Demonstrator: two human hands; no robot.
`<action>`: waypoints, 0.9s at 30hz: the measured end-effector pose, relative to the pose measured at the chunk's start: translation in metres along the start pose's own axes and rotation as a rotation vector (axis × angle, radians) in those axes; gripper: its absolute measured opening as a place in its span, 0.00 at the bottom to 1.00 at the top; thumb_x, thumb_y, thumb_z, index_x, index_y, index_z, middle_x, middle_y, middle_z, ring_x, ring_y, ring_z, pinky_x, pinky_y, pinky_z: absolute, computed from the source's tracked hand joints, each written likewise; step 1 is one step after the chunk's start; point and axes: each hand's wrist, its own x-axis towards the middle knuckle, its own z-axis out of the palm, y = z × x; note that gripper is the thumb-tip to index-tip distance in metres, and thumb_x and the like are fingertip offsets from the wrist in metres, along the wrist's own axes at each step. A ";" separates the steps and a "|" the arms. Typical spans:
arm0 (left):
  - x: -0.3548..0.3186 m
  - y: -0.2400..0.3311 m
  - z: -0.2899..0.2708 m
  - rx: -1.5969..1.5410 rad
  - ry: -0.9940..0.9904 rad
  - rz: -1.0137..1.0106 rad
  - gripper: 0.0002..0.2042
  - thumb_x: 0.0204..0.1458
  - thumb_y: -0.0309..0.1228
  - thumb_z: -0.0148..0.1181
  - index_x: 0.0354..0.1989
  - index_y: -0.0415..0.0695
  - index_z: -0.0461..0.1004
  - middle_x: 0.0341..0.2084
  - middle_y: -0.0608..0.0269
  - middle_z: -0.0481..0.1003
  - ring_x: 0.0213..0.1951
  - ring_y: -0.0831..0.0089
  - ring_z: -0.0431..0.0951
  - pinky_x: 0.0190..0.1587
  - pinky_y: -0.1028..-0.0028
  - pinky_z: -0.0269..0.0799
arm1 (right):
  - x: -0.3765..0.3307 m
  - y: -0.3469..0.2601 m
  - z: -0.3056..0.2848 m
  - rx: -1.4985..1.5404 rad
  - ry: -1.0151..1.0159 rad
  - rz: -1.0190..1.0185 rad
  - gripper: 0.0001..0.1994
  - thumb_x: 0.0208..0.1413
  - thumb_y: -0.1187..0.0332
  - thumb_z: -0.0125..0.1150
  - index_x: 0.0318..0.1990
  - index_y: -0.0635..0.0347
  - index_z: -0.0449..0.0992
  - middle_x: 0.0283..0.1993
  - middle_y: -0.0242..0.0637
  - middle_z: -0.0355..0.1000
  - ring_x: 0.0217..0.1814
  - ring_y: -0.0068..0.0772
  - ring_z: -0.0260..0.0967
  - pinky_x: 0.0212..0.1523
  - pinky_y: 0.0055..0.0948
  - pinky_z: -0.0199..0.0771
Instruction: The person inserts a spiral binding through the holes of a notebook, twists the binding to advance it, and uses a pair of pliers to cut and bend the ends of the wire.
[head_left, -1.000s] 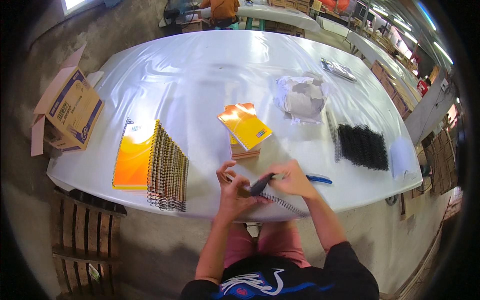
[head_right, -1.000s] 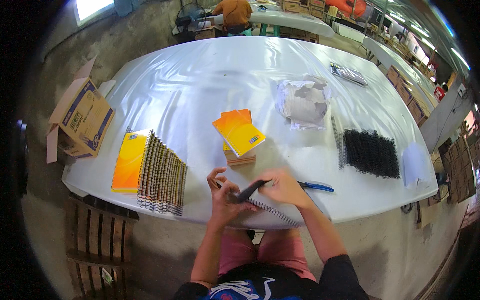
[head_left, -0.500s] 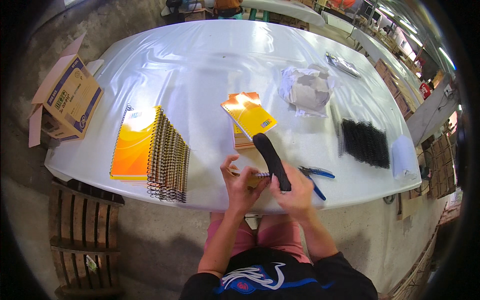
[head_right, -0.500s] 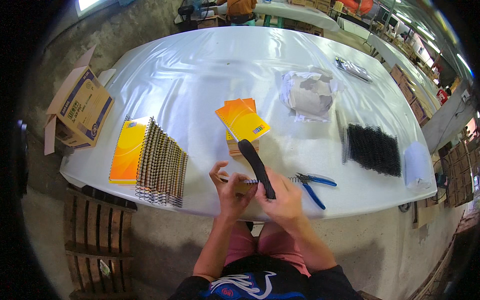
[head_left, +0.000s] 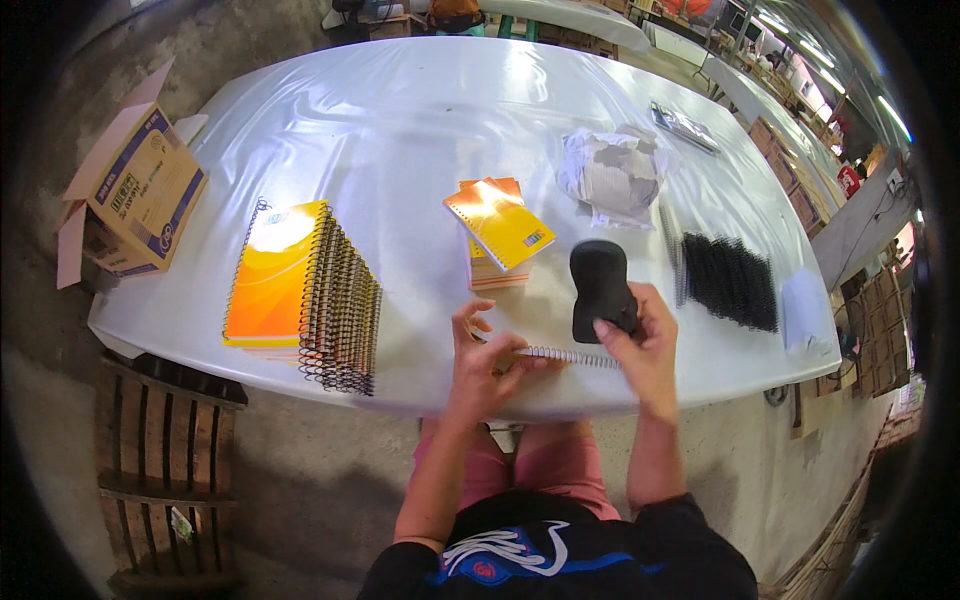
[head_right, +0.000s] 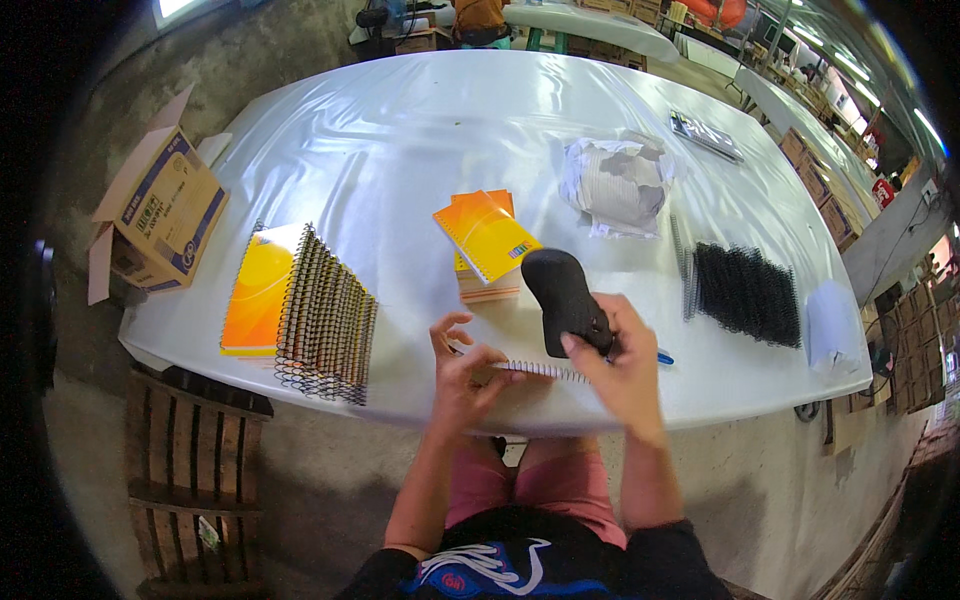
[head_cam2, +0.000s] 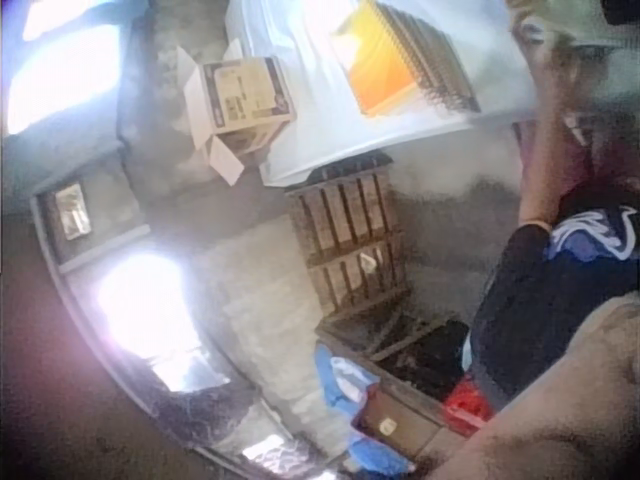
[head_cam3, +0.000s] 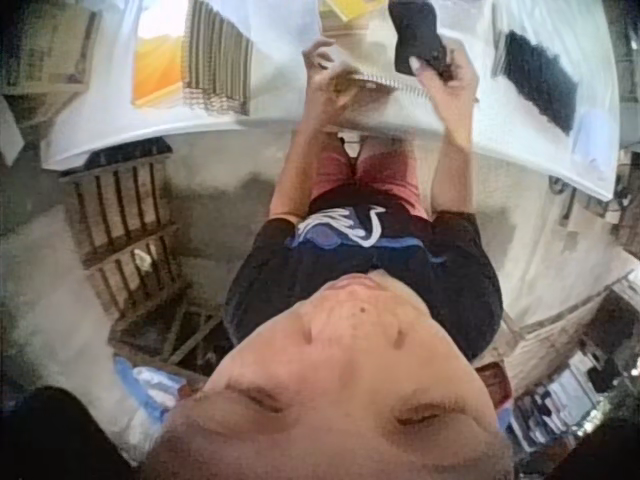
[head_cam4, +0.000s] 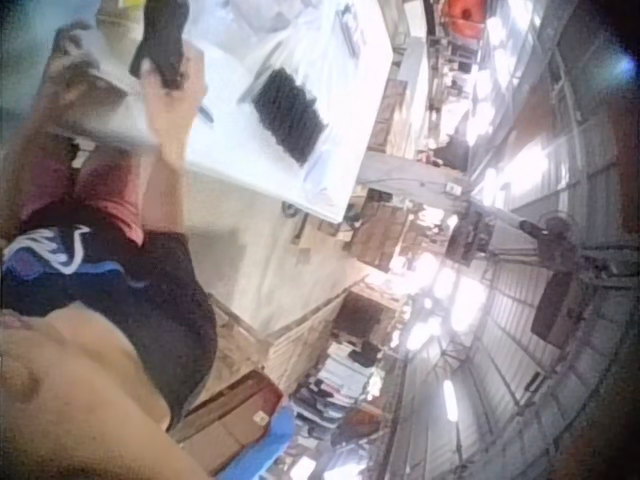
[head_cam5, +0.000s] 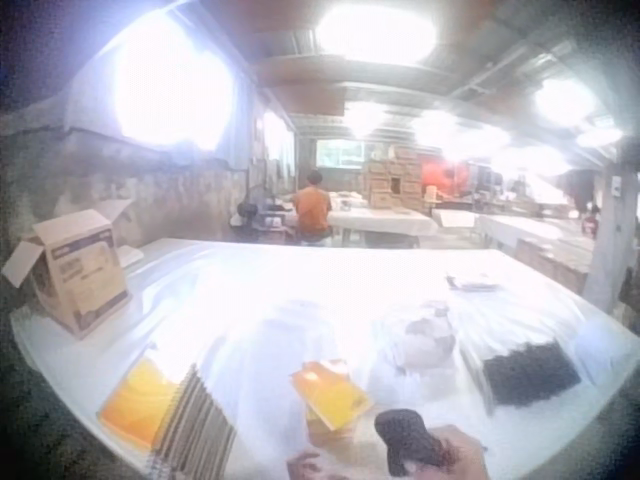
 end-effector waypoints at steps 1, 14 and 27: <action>0.003 0.000 -0.003 -0.002 -0.042 0.044 0.16 0.25 0.32 0.76 0.23 0.46 0.74 0.52 0.56 0.57 0.40 0.63 0.64 0.45 0.64 0.65 | 0.007 0.008 -0.013 0.120 -0.113 0.023 0.12 0.48 0.78 0.61 0.42 0.65 0.72 0.35 0.32 0.74 0.37 0.19 0.69 0.38 0.20 0.68; 0.004 -0.022 0.002 -0.162 -0.074 -0.029 0.31 0.20 0.39 0.80 0.29 0.45 0.61 0.44 0.55 0.61 0.47 0.62 0.64 0.46 0.67 0.65 | 0.012 0.072 0.000 -0.098 -0.460 0.212 0.08 0.43 0.80 0.61 0.33 0.64 0.77 0.33 0.32 0.75 0.36 0.20 0.71 0.41 0.22 0.70; 0.001 -0.030 0.008 -0.275 -0.036 -0.067 0.41 0.15 0.37 0.82 0.36 0.44 0.55 0.46 0.52 0.58 0.49 0.59 0.63 0.48 0.66 0.64 | 0.025 0.066 0.013 -0.115 -0.370 0.119 0.08 0.40 0.80 0.61 0.32 0.66 0.77 0.32 0.36 0.77 0.36 0.25 0.73 0.42 0.24 0.72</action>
